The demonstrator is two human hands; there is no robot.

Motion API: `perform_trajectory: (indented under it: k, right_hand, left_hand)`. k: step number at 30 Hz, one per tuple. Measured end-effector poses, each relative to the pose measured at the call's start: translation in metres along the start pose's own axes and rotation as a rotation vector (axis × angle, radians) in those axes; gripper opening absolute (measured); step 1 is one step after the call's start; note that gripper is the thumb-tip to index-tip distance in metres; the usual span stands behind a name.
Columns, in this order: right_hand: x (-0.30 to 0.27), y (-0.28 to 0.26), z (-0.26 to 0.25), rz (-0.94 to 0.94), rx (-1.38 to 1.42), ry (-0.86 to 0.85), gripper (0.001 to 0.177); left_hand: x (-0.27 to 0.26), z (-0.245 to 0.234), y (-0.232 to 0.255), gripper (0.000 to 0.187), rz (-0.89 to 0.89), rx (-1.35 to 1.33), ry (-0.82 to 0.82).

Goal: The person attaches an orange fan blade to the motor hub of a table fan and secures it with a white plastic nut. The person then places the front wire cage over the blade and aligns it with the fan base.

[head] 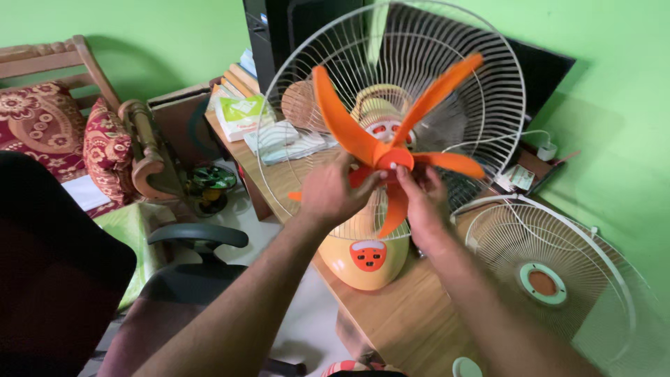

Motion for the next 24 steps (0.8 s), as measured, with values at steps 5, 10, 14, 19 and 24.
perform_trajectory:
  k: [5,10,14,19,24]
  right_hand:
    - [-0.014,0.005,0.014,0.013,0.225,0.032,0.031]
    - [-0.026,-0.006,-0.004,0.147,-0.121,0.124,0.021]
    - [-0.036,-0.068,-0.026,-0.222,-0.958,0.291,0.027]
    - [0.004,-0.079,0.003,-0.315,-0.804,-0.101,0.032]
    - [0.016,-0.047,-0.004,0.019,-0.518,-0.25,0.029]
  left_hand:
    - [0.014,-0.001,0.01,0.047,-0.069,0.044,-0.172]
    - [0.027,-0.01,0.017,0.047,-0.125,0.148,-0.35]
    - [0.038,-0.015,0.024,0.051,-0.078,0.182,-0.406]
    - [0.048,-0.016,0.028,0.051,-0.036,0.24,-0.509]
    - [0.052,-0.013,0.027,0.048,0.008,0.258,-0.497]
Point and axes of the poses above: each hand's wrist, its own x-axis towards the middle knuckle, its own z-axis out of the palm, y = z × x, the point moved 8 cm from there along x, towards the middle knuckle
